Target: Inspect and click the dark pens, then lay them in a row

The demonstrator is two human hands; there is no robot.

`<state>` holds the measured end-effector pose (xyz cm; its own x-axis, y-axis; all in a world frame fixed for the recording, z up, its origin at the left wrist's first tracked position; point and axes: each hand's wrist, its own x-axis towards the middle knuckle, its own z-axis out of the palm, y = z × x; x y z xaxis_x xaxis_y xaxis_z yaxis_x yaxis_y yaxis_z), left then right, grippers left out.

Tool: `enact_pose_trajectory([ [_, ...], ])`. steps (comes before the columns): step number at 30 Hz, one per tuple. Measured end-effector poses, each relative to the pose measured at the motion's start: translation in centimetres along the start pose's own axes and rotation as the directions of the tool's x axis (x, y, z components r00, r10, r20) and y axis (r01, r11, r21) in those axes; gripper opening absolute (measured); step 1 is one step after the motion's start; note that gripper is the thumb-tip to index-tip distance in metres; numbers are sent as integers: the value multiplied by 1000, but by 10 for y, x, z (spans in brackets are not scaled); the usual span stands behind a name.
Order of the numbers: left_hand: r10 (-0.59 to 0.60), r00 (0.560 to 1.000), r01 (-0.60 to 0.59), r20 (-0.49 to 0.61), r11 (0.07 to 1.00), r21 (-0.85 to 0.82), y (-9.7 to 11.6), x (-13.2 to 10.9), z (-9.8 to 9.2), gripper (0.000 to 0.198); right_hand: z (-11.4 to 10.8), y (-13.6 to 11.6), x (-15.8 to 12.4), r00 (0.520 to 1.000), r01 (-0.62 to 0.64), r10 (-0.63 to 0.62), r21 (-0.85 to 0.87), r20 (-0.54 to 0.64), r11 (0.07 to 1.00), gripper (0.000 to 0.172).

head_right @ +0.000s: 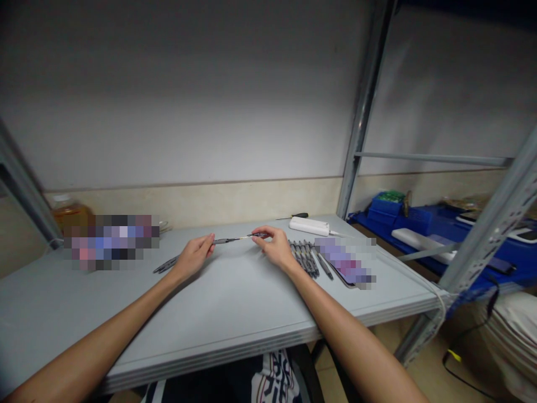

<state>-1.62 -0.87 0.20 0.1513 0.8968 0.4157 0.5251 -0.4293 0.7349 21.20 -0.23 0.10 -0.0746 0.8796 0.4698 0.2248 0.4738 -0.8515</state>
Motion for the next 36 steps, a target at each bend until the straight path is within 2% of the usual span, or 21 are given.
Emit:
enact_pose_trajectory([
  [17,-58,992,50,-114,996,-71,-12,7,-2,47,-4,-5,3,988,-44,58,93,-144,995,28],
  [36,-110,986,88,-129,983,-164,-16,9,-2,46,-5,-3,4,981,-66,87,123,-171,990,27],
])
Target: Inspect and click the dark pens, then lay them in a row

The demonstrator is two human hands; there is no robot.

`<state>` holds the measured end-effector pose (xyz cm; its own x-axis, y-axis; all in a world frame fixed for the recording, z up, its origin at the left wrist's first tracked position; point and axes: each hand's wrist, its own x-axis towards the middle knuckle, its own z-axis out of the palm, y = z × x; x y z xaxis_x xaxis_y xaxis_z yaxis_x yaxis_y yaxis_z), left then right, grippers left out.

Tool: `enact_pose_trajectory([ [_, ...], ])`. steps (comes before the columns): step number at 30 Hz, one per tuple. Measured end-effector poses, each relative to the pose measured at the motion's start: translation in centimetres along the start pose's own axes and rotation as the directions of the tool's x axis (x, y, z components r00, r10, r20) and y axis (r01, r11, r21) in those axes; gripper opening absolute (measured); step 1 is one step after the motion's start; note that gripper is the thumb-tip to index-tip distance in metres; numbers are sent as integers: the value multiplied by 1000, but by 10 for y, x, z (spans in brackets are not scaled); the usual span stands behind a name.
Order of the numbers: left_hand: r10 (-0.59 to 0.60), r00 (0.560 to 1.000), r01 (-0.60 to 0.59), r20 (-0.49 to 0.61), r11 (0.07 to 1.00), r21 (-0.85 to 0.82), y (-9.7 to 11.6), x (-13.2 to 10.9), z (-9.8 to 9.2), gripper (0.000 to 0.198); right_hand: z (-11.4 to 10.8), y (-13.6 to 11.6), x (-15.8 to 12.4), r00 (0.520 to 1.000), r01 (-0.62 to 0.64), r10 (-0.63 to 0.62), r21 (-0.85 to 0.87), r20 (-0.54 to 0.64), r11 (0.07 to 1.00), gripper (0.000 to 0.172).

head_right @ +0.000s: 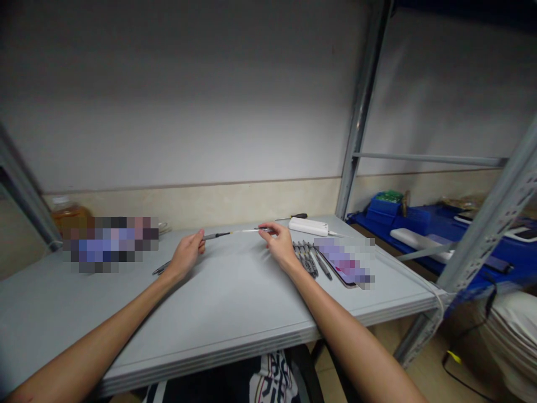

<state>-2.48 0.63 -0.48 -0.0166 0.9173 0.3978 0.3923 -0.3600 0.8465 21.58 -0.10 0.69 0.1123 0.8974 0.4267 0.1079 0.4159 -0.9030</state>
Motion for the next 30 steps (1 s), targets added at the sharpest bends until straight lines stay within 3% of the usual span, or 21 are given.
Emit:
enact_pose_trajectory([
  [14,45,999,-46,20,996,77,8,-5,0,46,2,-1,-3,996,16,-12,-52,86,999,26],
  [24,18,989,-29,145,997,75,6,-11,8,48,4,-3,-9,972,120,-79,-180,222,976,25],
  [30,-2,982,-12,190,997,73,2,-11,9,47,4,2,-9,948,125,-47,-232,316,965,26],
])
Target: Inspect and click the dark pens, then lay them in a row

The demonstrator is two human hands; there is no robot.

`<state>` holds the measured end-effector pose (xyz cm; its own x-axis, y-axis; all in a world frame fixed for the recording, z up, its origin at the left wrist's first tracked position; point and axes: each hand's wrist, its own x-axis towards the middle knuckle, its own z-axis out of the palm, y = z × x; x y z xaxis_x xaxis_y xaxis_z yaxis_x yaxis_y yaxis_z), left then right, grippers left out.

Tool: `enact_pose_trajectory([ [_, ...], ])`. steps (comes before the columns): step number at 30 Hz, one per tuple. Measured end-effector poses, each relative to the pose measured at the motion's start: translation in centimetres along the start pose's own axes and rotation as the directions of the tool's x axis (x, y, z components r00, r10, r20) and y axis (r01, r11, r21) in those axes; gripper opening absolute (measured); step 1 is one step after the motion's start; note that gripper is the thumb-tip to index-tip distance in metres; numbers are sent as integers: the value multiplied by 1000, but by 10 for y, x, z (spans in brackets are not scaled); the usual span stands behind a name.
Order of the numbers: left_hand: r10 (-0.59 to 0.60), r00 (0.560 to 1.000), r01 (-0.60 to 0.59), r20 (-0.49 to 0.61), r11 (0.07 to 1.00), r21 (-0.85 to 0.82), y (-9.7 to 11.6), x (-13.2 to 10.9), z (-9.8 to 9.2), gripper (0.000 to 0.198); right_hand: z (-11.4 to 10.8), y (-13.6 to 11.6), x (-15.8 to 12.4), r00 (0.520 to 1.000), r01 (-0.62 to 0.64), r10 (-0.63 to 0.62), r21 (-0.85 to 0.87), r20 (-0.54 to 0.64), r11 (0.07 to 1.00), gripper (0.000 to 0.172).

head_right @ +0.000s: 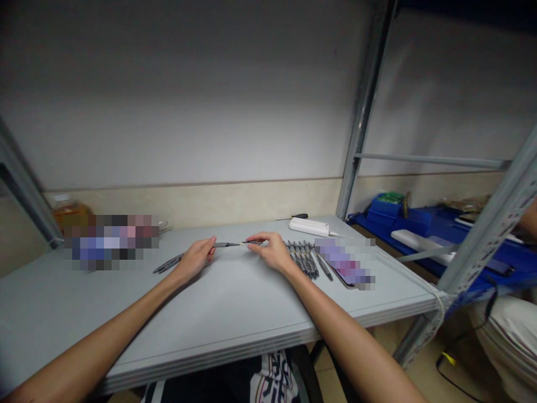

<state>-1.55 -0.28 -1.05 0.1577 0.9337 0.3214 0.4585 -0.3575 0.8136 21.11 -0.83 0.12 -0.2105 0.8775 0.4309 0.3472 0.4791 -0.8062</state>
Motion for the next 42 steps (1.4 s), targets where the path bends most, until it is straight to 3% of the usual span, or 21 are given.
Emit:
enact_pose_trajectory([
  [7,67,998,-67,17,997,45,7,-2,-2,44,1,-4,-2,994,-69,67,16,87,998,30],
  [12,147,989,-145,-22,987,68,9,-4,-2,26,3,1,1,988,-94,82,94,129,991,36],
  [16,176,983,-178,-47,984,-31,9,-4,-2,18,5,3,1,970,-213,181,203,164,956,45],
  [20,142,986,-154,-86,974,-164,11,-1,-3,19,6,-1,0,939,-292,245,182,241,939,57],
  [24,61,988,-98,-145,958,-269,11,2,-7,23,4,-3,2,978,-200,177,245,113,949,42],
  [27,11,988,-65,-156,935,-349,10,3,-9,28,2,-2,4,993,-117,114,330,29,937,42],
  [32,-8,993,-38,-115,917,-397,9,3,-9,28,3,-2,3,989,-133,106,319,100,938,32],
  [37,-21,998,-4,-57,909,-417,7,3,-7,29,4,-4,2,967,-232,194,253,166,939,47],
  [42,-47,998,19,-48,886,-464,5,4,-6,31,3,-5,2,996,-70,57,203,68,977,36],
])
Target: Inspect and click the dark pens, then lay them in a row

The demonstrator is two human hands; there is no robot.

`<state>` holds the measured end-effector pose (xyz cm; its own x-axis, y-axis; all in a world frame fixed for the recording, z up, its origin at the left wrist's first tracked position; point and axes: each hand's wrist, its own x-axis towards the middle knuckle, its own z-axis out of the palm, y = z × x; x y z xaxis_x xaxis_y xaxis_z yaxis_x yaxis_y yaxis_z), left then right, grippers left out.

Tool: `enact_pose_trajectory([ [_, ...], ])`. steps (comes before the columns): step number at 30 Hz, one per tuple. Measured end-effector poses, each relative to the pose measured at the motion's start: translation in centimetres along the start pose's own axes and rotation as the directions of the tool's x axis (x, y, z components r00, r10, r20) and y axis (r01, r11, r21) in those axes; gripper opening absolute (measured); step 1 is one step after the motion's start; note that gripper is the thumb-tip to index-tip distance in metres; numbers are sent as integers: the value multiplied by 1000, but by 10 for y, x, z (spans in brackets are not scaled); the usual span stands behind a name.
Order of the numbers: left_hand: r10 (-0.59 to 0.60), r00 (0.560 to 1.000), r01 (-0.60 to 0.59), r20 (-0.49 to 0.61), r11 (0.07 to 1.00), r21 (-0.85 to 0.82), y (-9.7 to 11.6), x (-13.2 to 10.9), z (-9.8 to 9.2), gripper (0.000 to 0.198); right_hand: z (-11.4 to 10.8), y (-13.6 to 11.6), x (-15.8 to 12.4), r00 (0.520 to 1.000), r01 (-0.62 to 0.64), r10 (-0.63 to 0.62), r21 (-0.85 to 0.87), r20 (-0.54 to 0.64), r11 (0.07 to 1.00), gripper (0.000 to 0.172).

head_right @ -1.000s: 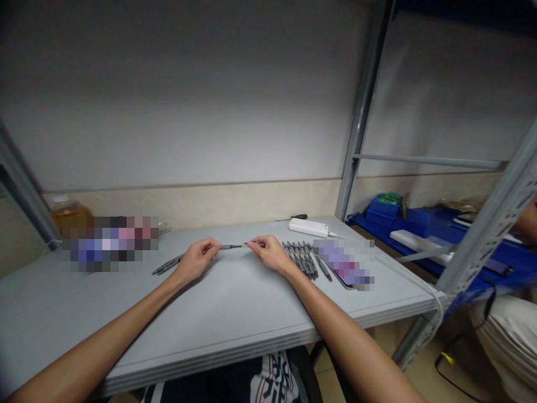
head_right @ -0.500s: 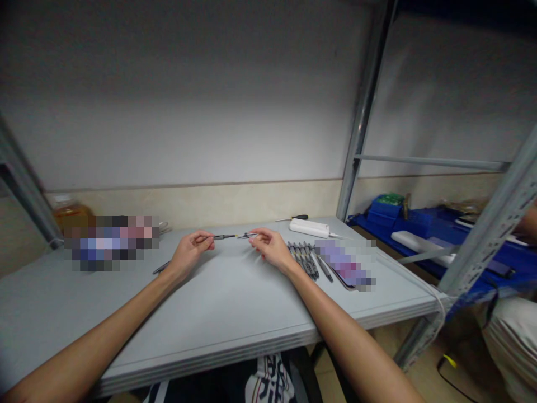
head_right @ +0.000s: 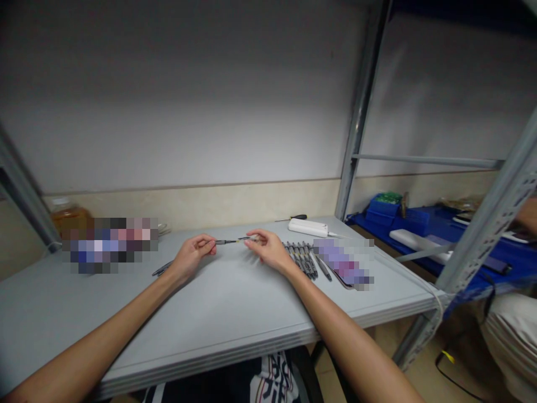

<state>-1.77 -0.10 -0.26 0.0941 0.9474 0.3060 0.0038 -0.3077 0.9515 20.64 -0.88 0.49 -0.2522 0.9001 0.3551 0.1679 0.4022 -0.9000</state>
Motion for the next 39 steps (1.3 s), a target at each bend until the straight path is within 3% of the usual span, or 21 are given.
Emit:
enact_pose_trajectory([
  [2,-31,1000,31,-2,999,-30,0,0,0,33,0,0,-1,998,58,-59,-91,-9,994,37],
  [6,-80,996,81,31,996,-36,1,-2,2,33,0,-2,-4,996,73,-81,-242,-23,968,24],
  [10,4,1000,-6,20,996,87,3,-3,2,29,1,-1,-5,998,63,-63,-318,8,946,38],
  [13,67,998,-66,-4,990,126,4,-3,2,27,2,3,-3,997,-43,57,-228,56,973,45],
  [16,39,999,-38,-17,998,50,5,-2,4,28,2,6,-2,988,-129,136,-84,78,988,48],
  [18,-22,999,21,-31,999,-26,5,-2,4,30,1,5,-2,997,-71,74,-77,36,994,42],
  [22,-160,986,155,-35,980,-124,6,-2,3,33,1,-1,-5,983,163,-178,-252,-40,954,32],
  [26,-233,972,236,32,964,-123,5,-4,3,29,2,-2,-7,978,177,-203,-340,-40,924,19],
  [28,-144,989,144,27,989,-31,5,-6,4,26,1,-1,-6,990,112,-130,-269,-50,957,20],
  [31,89,996,-92,28,977,193,9,-9,6,19,-1,1,-3,998,-64,64,-16,-4,998,26],
  [35,271,961,-267,51,865,424,18,-15,9,11,-6,1,-3,962,-259,214,314,172,913,34],
  [39,378,922,-360,81,765,533,23,-21,11,11,-9,0,-4,908,-398,288,415,304,818,32],
])
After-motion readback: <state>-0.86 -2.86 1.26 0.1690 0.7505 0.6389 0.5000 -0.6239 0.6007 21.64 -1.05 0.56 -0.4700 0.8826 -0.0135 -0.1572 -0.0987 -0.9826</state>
